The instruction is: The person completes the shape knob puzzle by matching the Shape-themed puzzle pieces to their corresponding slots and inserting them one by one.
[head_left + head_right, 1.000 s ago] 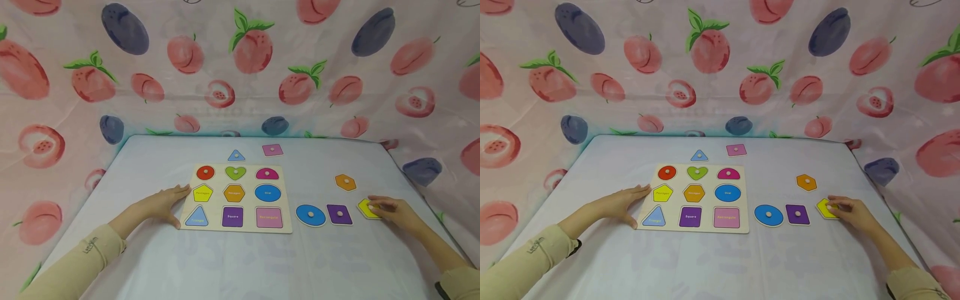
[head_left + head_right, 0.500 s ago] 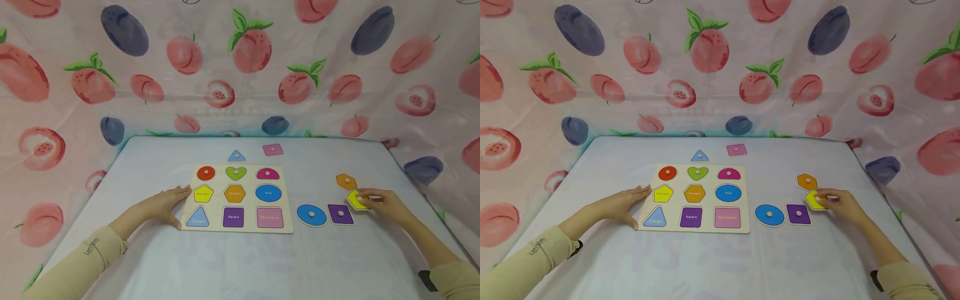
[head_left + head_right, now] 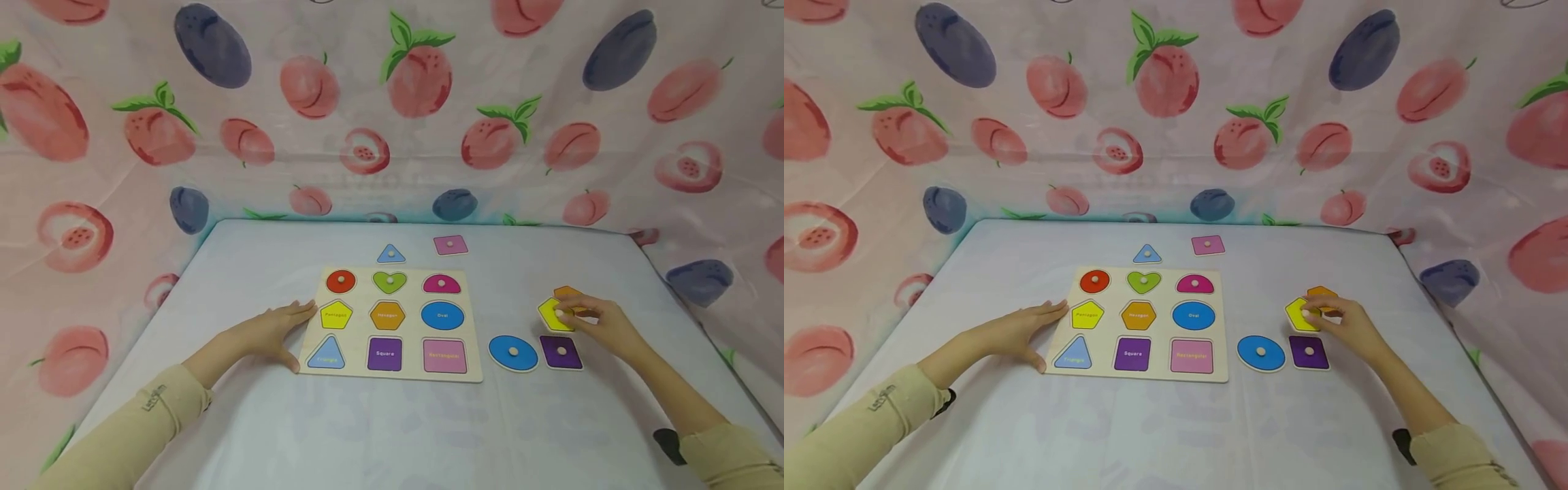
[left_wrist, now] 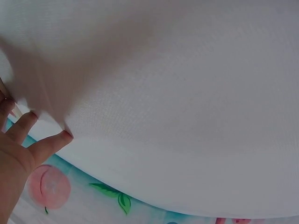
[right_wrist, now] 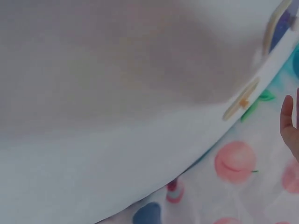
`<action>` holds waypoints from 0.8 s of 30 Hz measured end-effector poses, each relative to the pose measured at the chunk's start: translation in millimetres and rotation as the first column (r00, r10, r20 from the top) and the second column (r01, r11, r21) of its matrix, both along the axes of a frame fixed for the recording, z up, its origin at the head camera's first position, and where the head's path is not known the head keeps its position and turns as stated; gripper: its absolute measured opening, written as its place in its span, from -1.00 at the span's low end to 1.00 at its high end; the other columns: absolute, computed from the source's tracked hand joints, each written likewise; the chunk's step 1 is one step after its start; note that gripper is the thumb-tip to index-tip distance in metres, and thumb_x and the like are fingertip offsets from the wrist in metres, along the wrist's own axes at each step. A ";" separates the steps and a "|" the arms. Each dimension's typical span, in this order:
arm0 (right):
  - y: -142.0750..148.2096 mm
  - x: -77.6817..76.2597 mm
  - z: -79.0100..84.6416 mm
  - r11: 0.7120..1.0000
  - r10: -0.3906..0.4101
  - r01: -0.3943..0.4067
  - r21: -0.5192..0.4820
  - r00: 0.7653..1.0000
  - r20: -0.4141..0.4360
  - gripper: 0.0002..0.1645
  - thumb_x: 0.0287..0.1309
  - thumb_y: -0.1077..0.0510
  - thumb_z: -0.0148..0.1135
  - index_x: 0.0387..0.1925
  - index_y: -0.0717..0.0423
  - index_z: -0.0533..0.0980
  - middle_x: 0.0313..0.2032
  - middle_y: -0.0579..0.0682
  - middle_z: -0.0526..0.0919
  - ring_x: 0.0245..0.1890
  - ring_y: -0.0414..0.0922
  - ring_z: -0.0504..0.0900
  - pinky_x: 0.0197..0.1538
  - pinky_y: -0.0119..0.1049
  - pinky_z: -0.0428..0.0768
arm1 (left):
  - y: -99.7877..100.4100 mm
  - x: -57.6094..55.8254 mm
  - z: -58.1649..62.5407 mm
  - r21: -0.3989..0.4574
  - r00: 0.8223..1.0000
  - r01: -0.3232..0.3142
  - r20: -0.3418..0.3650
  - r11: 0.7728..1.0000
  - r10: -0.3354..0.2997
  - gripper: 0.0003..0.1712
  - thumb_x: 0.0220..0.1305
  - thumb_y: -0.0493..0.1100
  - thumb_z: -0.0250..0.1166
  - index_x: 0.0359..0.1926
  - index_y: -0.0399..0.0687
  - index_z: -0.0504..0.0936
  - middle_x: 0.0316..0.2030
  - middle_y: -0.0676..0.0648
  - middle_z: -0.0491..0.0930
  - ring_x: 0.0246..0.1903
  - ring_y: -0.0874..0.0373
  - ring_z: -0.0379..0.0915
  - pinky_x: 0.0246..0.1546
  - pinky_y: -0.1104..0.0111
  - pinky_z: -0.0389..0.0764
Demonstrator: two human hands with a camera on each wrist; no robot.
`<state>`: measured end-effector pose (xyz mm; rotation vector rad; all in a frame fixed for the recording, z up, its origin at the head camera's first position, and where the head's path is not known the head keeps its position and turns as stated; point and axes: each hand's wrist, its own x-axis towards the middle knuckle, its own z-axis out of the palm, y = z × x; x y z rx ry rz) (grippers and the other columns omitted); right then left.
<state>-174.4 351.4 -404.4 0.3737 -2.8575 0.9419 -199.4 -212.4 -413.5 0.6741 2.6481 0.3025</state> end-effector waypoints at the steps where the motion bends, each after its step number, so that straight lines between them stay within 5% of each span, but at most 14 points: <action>1: -4.1 -0.9 0.9 1.000 0.013 -0.013 -0.010 1.000 -0.009 -0.70 0.18 0.13 0.25 -0.09 0.22 0.59 0.02 0.30 0.58 -0.12 -0.67 0.33 -0.14 -0.72 0.42 | 0.0 -0.2 -0.1 -0.001 1.000 0.001 0.000 1.000 -0.001 0.30 -0.33 0.20 0.55 0.42 -0.15 0.12 0.45 -0.14 0.04 0.42 -0.23 -0.08 0.28 -0.27 0.07; 7: -26.1 -8.8 5.7 0.997 0.071 -0.071 -0.038 0.997 -0.013 -0.75 0.21 0.13 0.22 -0.12 0.15 0.61 0.06 0.23 0.58 -0.09 -0.77 0.24 -0.07 -0.74 0.39 | 0.0 -0.6 -1.3 -0.012 1.000 -0.003 -0.006 1.000 0.003 0.30 -0.33 0.19 0.56 0.42 -0.14 0.12 0.45 -0.13 0.05 0.42 -0.22 -0.07 0.29 -0.24 0.09; 11: -39.3 -14.0 7.0 0.995 0.087 -0.087 -0.050 0.996 -0.012 -0.76 0.21 0.13 0.22 -0.12 0.13 0.61 0.12 0.22 0.55 0.05 -0.30 0.51 -0.04 -0.71 0.40 | 0.8 -0.8 -1.8 -0.012 1.000 -0.010 -0.002 1.000 0.010 0.30 -0.33 0.19 0.56 0.42 -0.13 0.12 0.45 -0.12 0.05 0.43 -0.21 -0.08 0.30 -0.23 0.08; 14: -49.5 -19.2 6.8 0.993 0.111 -0.112 -0.035 0.993 -0.029 -0.75 0.19 0.14 0.24 -0.10 0.12 0.61 0.12 0.20 0.55 0.09 0.10 0.47 -0.02 -0.57 0.50 | 1.0 -0.9 -2.2 -0.010 1.000 -0.013 -0.001 1.000 0.013 0.30 -0.33 0.19 0.56 0.43 -0.12 0.11 0.46 -0.11 0.04 0.43 -0.21 -0.08 0.30 -0.22 0.08; 20: -68.8 -31.4 4.8 0.986 0.159 -0.159 -0.058 0.987 0.006 -0.74 0.20 0.14 0.23 -0.08 0.10 0.60 0.17 0.16 0.53 0.13 0.11 0.49 0.08 -0.07 0.58 | 1.1 -0.4 -2.4 -0.015 1.000 -0.016 -0.004 1.000 0.016 0.31 -0.33 0.19 0.56 0.43 -0.12 0.11 0.46 -0.10 0.04 0.43 -0.20 -0.08 0.31 -0.22 0.07; 24: -82.3 -37.5 4.8 0.975 0.206 -0.202 -0.092 0.978 0.034 -0.73 0.20 0.15 0.22 -0.07 0.12 0.60 0.18 0.17 0.51 0.18 0.13 0.46 0.09 -0.02 0.57 | 0.4 0.6 -1.8 -0.015 1.000 -0.008 -0.010 1.000 0.008 0.31 -0.33 0.18 0.57 0.42 -0.15 0.11 0.45 -0.12 0.04 0.42 -0.22 -0.07 0.28 -0.25 0.09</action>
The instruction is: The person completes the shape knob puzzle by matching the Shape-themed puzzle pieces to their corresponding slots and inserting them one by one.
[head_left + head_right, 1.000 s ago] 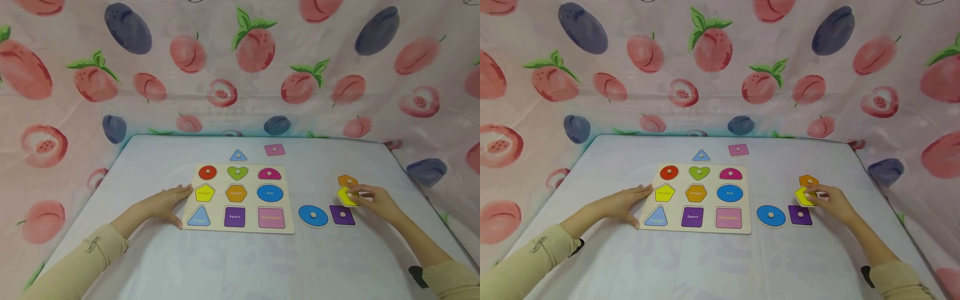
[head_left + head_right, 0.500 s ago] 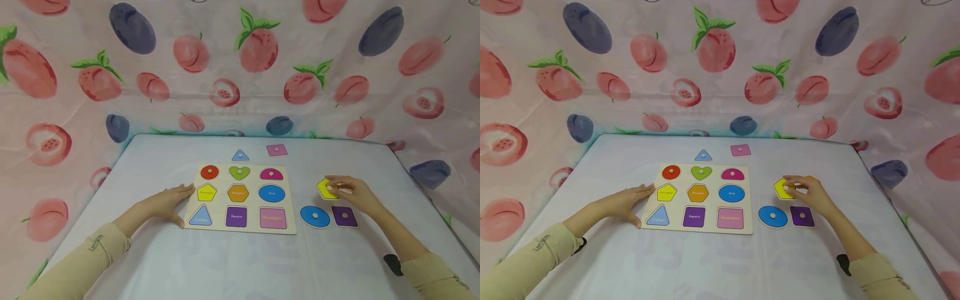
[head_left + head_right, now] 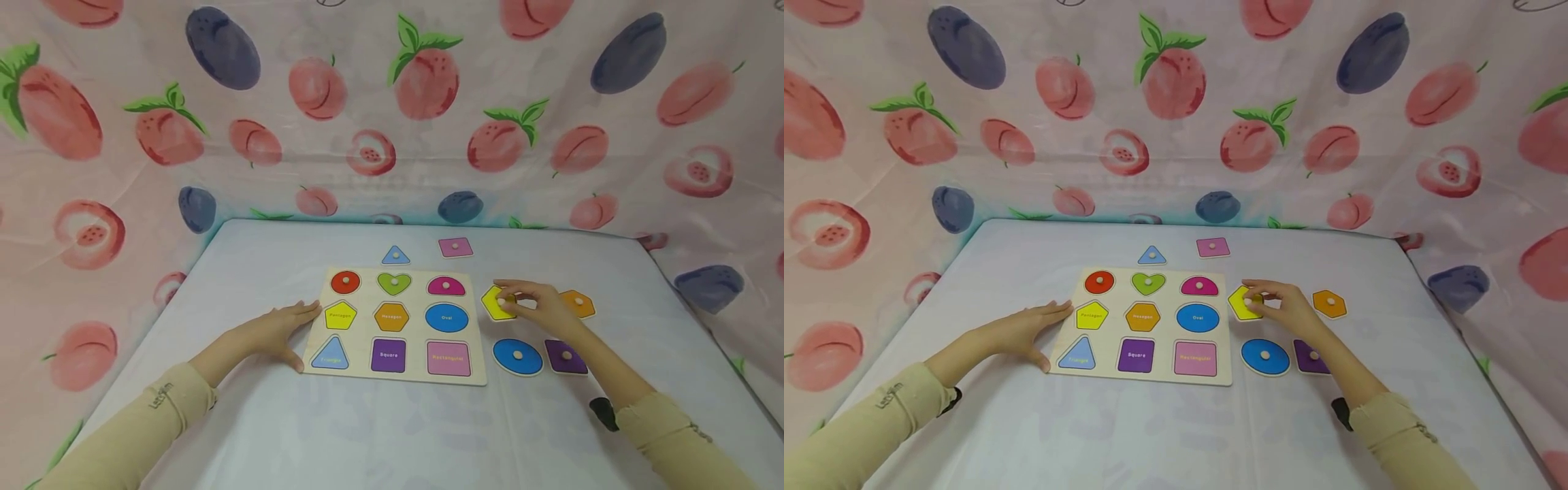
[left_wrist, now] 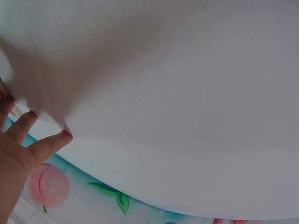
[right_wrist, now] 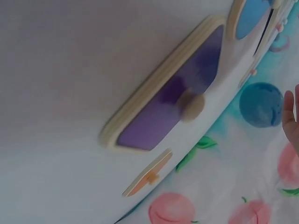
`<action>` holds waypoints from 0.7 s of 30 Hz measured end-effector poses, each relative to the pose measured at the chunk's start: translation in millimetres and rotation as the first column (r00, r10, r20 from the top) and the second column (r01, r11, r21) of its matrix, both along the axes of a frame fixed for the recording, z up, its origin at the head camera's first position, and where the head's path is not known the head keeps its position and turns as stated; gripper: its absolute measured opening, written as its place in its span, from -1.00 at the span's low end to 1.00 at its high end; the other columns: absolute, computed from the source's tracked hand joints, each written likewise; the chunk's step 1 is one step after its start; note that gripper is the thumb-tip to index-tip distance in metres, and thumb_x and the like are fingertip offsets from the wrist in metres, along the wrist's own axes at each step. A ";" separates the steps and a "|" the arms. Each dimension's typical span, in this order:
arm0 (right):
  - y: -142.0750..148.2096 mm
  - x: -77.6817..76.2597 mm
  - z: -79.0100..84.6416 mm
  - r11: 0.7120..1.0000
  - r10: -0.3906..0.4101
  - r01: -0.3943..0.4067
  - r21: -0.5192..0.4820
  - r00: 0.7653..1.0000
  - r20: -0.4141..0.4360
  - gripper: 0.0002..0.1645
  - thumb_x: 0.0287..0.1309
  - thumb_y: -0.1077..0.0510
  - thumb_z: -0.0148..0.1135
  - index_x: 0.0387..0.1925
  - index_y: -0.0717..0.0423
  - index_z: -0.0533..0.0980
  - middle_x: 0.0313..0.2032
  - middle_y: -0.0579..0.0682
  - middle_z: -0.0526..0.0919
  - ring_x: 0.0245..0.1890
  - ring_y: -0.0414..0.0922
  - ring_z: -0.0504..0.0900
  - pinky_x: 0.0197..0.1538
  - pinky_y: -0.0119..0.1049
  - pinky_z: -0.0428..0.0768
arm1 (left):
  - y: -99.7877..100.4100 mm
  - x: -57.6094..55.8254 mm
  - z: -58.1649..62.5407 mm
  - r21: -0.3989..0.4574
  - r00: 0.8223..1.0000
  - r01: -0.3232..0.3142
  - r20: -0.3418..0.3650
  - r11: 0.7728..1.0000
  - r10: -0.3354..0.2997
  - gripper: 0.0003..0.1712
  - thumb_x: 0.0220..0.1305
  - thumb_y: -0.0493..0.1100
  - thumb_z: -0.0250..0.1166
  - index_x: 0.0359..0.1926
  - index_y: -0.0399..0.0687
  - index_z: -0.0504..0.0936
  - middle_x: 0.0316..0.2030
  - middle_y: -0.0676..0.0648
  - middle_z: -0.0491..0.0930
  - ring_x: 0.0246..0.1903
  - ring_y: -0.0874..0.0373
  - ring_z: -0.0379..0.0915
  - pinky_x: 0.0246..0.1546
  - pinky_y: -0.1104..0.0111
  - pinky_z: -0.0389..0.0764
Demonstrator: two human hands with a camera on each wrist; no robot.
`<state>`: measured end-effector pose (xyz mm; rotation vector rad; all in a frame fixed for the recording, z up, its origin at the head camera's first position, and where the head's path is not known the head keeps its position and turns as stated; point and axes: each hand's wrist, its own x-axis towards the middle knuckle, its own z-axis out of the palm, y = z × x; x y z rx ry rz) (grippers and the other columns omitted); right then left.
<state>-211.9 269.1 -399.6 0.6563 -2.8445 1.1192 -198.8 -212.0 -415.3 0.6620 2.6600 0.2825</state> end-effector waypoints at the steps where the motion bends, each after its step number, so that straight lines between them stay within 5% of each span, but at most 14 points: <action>1: -3.2 -0.9 0.5 1.000 0.010 -0.010 -0.004 1.000 0.002 -0.74 0.20 0.15 0.22 -0.08 0.12 0.60 0.18 0.17 0.52 0.18 0.13 0.46 0.08 -0.07 0.57 | -0.1 0.3 0.1 0.001 1.000 0.001 -0.001 1.000 -0.001 0.31 -0.33 0.17 0.57 0.42 -0.16 0.11 0.45 -0.13 0.04 0.42 -0.22 -0.07 0.28 -0.25 0.10; 7: -20.6 -6.4 -0.2 0.997 0.061 -0.061 -0.039 0.998 0.008 -0.74 0.19 0.19 0.23 -0.08 0.13 0.60 0.15 0.17 0.54 0.15 0.11 0.48 0.01 -0.32 0.57 | 0.1 1.4 0.7 -0.005 1.000 0.008 -0.008 1.000 -0.008 0.30 -0.32 0.17 0.56 0.42 -0.17 0.11 0.45 -0.14 0.03 0.42 -0.22 -0.07 0.26 -0.27 0.12; 21: -62.2 -12.0 -2.4 0.993 0.105 -0.105 -0.046 0.995 -0.001 -0.77 0.14 0.18 0.28 -0.15 0.14 0.61 0.08 0.17 0.59 0.09 0.10 0.51 -0.07 -0.24 0.58 | 1.2 2.0 2.7 0.000 1.000 -0.011 0.001 1.000 0.011 0.28 -0.30 0.17 0.55 0.43 -0.12 0.11 0.45 -0.10 0.05 0.43 -0.19 -0.08 0.30 -0.22 0.09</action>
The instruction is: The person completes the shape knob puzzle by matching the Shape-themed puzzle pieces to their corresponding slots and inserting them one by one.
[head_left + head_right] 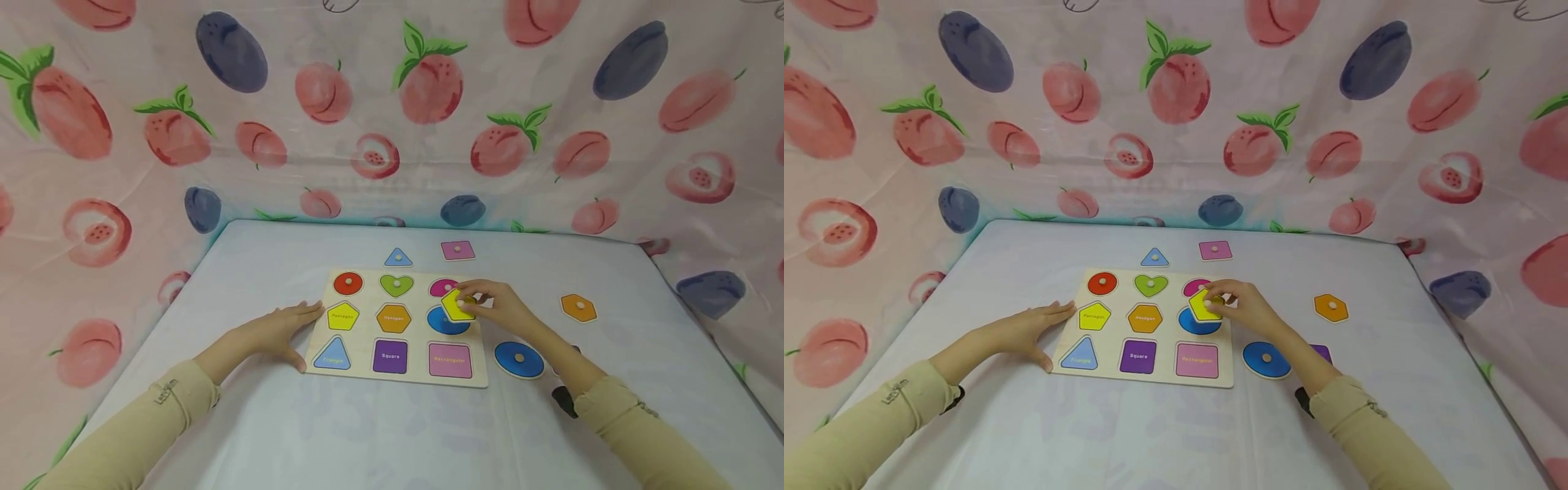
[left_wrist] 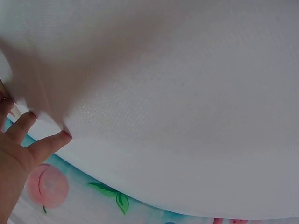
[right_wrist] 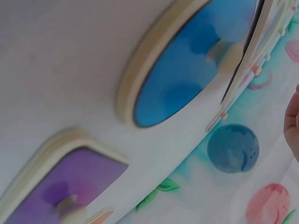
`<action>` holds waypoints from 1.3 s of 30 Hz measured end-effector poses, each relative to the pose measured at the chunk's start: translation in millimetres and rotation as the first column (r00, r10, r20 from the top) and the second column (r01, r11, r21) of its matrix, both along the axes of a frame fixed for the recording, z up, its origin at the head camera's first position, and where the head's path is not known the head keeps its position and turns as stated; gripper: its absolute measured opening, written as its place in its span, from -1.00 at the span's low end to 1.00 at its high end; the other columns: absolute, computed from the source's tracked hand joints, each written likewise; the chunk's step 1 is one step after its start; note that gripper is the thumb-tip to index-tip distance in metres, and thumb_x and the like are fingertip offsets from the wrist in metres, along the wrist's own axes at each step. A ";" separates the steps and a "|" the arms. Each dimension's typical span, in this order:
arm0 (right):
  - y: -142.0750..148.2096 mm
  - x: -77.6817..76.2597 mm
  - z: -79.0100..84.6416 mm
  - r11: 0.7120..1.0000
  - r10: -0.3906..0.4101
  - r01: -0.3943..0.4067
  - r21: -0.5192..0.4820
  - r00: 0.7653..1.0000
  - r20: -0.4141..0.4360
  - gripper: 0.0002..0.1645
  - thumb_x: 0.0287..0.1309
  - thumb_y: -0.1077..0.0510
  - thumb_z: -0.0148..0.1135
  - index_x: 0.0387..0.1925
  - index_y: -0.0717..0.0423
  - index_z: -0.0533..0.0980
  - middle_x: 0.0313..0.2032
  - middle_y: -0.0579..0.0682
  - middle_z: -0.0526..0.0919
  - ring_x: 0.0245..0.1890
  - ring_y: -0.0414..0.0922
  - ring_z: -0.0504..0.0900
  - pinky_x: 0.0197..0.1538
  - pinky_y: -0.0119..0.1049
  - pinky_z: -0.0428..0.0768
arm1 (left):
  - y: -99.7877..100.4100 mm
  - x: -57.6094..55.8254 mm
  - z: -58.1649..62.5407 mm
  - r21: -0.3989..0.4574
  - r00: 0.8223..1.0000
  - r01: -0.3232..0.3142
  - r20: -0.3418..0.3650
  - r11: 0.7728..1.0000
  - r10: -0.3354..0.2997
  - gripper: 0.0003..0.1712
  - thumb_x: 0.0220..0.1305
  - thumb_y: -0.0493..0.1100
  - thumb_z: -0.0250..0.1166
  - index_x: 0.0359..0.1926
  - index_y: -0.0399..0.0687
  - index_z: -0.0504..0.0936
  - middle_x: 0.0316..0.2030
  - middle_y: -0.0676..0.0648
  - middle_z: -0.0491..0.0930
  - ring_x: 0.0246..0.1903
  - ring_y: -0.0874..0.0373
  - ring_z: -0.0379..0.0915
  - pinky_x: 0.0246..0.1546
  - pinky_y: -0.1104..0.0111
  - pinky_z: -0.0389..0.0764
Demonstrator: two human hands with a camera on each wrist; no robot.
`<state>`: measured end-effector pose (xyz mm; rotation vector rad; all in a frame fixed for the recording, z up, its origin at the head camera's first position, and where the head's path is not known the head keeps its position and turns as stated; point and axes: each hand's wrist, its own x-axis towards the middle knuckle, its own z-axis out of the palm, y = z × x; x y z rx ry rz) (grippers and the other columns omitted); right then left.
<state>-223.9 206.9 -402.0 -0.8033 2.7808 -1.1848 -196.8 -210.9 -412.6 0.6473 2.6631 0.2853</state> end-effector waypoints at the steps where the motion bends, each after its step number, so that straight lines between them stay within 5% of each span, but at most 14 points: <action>1: -2.7 -0.4 0.0 1.000 0.003 -0.003 0.004 1.000 0.000 -0.77 0.14 0.17 0.28 -0.15 0.14 0.61 0.08 0.17 0.59 0.10 0.10 0.51 -0.06 -0.22 0.58 | -0.2 0.0 -0.3 0.001 1.000 0.000 0.000 1.000 0.000 0.28 -0.30 0.17 0.55 0.43 -0.12 0.11 0.45 -0.10 0.05 0.43 -0.19 -0.08 0.30 -0.22 0.09; 7: -17.3 -1.9 1.3 0.999 0.036 -0.036 0.007 0.999 -0.019 -0.79 0.13 0.17 0.28 -0.18 0.15 0.61 0.10 0.21 0.57 0.08 0.12 0.52 -0.02 -0.04 0.58 | -0.4 -0.2 -2.3 0.004 1.000 -0.002 0.003 1.000 0.002 0.29 -0.30 0.17 0.55 0.43 -0.11 0.10 0.46 -0.09 0.04 0.44 -0.17 -0.09 0.31 -0.21 0.08; 14: -32.0 -2.9 0.1 0.996 0.089 -0.089 0.015 0.996 -0.017 -0.83 0.13 0.19 0.28 -0.21 0.14 0.62 0.07 0.15 0.59 0.08 0.08 0.53 -0.01 -0.20 0.60 | 2.9 -2.6 -0.9 -0.006 1.000 0.009 0.014 1.000 -0.009 0.29 -0.30 0.18 0.55 0.43 -0.11 0.10 0.46 -0.10 0.03 0.44 -0.18 -0.09 0.31 -0.21 0.08; 21: -50.6 -4.3 -4.6 0.987 0.158 -0.157 0.018 0.987 -0.042 -0.85 0.13 0.20 0.28 -0.24 0.14 0.62 -0.01 0.15 0.63 0.03 0.08 0.54 -0.06 -0.13 0.61 | 3.7 -2.6 -2.3 -0.024 0.999 -0.013 0.030 1.000 0.014 0.29 -0.30 0.18 0.55 0.44 -0.07 0.08 0.47 -0.06 0.01 0.45 -0.13 -0.12 0.32 -0.20 0.06; 39: -109.1 -1.3 -7.3 0.986 0.102 -0.113 0.120 0.990 0.096 -0.92 0.16 0.13 0.27 -0.29 0.02 0.61 0.07 0.05 0.61 0.17 0.04 0.51 0.20 -0.03 0.50 | 1.1 -2.4 0.6 -0.024 0.999 -0.018 0.032 1.000 0.018 0.29 -0.29 0.18 0.55 0.44 -0.07 0.08 0.47 -0.07 0.01 0.45 -0.15 -0.14 0.31 -0.23 0.04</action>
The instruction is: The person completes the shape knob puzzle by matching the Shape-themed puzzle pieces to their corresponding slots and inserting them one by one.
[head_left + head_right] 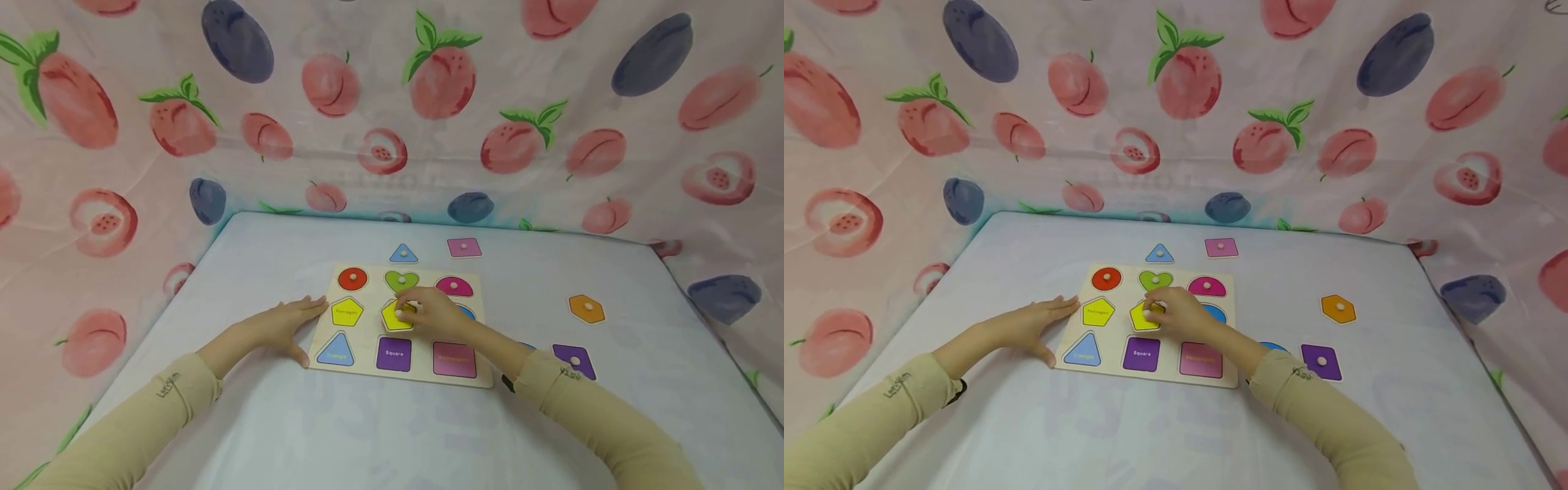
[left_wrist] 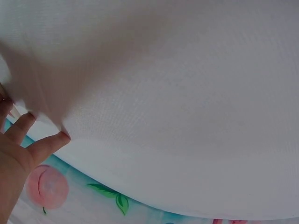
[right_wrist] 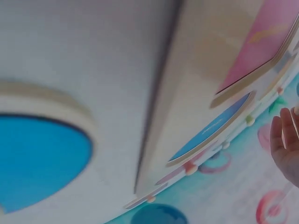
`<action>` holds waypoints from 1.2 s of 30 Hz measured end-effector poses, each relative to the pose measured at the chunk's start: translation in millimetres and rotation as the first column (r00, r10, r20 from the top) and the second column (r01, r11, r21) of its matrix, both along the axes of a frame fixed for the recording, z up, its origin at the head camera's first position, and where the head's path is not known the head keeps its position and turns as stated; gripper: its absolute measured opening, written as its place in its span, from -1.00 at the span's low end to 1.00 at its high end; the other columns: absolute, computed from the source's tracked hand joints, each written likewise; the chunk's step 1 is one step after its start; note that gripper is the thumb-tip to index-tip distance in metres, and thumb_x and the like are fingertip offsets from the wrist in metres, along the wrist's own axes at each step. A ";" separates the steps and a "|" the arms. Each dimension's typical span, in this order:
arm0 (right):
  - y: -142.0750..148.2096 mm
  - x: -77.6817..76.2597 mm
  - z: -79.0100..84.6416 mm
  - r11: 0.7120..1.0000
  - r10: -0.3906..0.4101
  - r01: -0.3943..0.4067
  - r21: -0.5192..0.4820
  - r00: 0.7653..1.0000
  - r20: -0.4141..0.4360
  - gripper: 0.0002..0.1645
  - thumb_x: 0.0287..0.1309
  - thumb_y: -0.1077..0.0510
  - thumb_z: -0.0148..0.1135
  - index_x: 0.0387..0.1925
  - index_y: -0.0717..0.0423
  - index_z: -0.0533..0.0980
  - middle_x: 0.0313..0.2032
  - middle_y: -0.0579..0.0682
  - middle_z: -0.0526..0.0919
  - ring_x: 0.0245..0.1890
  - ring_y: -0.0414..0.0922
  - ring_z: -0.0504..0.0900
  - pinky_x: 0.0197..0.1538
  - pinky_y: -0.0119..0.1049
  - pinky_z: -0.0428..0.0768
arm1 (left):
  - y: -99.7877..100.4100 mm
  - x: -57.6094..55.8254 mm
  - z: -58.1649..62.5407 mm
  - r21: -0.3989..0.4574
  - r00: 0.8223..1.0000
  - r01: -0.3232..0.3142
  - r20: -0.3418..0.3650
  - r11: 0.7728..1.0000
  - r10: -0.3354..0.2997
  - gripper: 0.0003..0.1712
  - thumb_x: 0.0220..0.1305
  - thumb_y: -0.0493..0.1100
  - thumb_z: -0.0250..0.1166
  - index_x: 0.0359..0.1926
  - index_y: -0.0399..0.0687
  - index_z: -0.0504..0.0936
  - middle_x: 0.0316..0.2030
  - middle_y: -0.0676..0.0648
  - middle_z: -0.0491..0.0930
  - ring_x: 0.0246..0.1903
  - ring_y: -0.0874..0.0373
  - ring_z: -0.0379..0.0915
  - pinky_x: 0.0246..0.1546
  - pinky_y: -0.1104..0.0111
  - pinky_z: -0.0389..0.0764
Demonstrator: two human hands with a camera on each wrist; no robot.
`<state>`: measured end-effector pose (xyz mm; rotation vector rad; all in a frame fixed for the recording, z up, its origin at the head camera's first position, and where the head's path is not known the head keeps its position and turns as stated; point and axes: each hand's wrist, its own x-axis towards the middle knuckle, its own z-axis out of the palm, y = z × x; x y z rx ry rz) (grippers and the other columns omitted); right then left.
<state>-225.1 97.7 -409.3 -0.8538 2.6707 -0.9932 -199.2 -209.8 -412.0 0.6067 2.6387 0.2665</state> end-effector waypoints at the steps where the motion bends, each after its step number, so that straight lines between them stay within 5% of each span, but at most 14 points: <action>1: -2.8 0.4 0.2 1.000 -0.003 0.003 0.016 1.000 -0.002 -0.91 0.17 0.12 0.27 -0.29 0.01 0.61 0.06 0.05 0.62 0.17 0.03 0.51 0.21 -0.04 0.48 | 0.2 -0.1 -0.3 0.002 1.000 -0.001 0.004 1.000 0.001 0.29 -0.30 0.18 0.55 0.44 -0.06 0.08 0.47 -0.07 0.00 0.45 -0.15 -0.14 0.31 -0.23 0.04; 12: -36.3 -5.8 2.1 0.981 0.133 -0.111 0.159 0.982 -0.135 -0.85 0.17 0.12 0.26 -0.27 0.10 0.64 0.00 0.08 0.64 0.09 -0.01 0.55 0.21 -0.15 0.49 | 1.8 1.2 2.6 0.006 1.000 -0.005 0.008 1.000 0.005 0.29 -0.29 0.18 0.55 0.44 -0.07 0.08 0.47 -0.07 -0.01 0.46 -0.14 -0.15 0.32 -0.23 0.02; 16: -46.4 -7.2 3.2 0.978 0.145 -0.113 0.178 0.973 -0.179 -0.85 0.13 0.12 0.30 -0.29 0.10 0.66 -0.18 0.00 0.63 -0.12 -0.09 0.51 0.01 -0.30 0.51 | -0.7 1.5 3.3 0.007 1.000 0.011 0.002 1.000 -0.011 0.31 -0.31 0.19 0.55 0.44 -0.10 0.08 0.47 -0.09 -0.02 0.45 -0.18 -0.14 0.30 -0.25 0.02; 23: -64.2 -14.8 2.3 0.984 0.106 -0.082 0.155 0.983 -0.150 -0.87 0.11 0.14 0.32 -0.31 0.10 0.66 -0.37 -0.03 0.57 -0.37 -0.17 0.39 -0.30 -0.45 0.35 | -5.8 1.7 3.1 0.027 0.999 0.033 -0.011 0.999 -0.032 0.31 -0.30 0.22 0.54 0.43 -0.15 0.08 0.47 -0.13 -0.01 0.43 -0.23 -0.12 0.27 -0.31 0.03; 36: -96.1 -23.3 -8.3 0.982 0.094 -0.078 0.170 0.992 -0.086 -0.86 0.16 0.14 0.27 -0.30 0.14 0.62 -0.53 -0.07 0.48 -0.44 -0.19 0.37 -0.37 -0.47 0.29 | -3.9 -0.2 0.0 0.049 0.998 0.053 -0.021 0.997 -0.052 0.32 -0.31 0.26 0.51 0.43 -0.15 0.09 0.46 -0.13 0.00 0.43 -0.24 -0.11 0.24 -0.33 0.05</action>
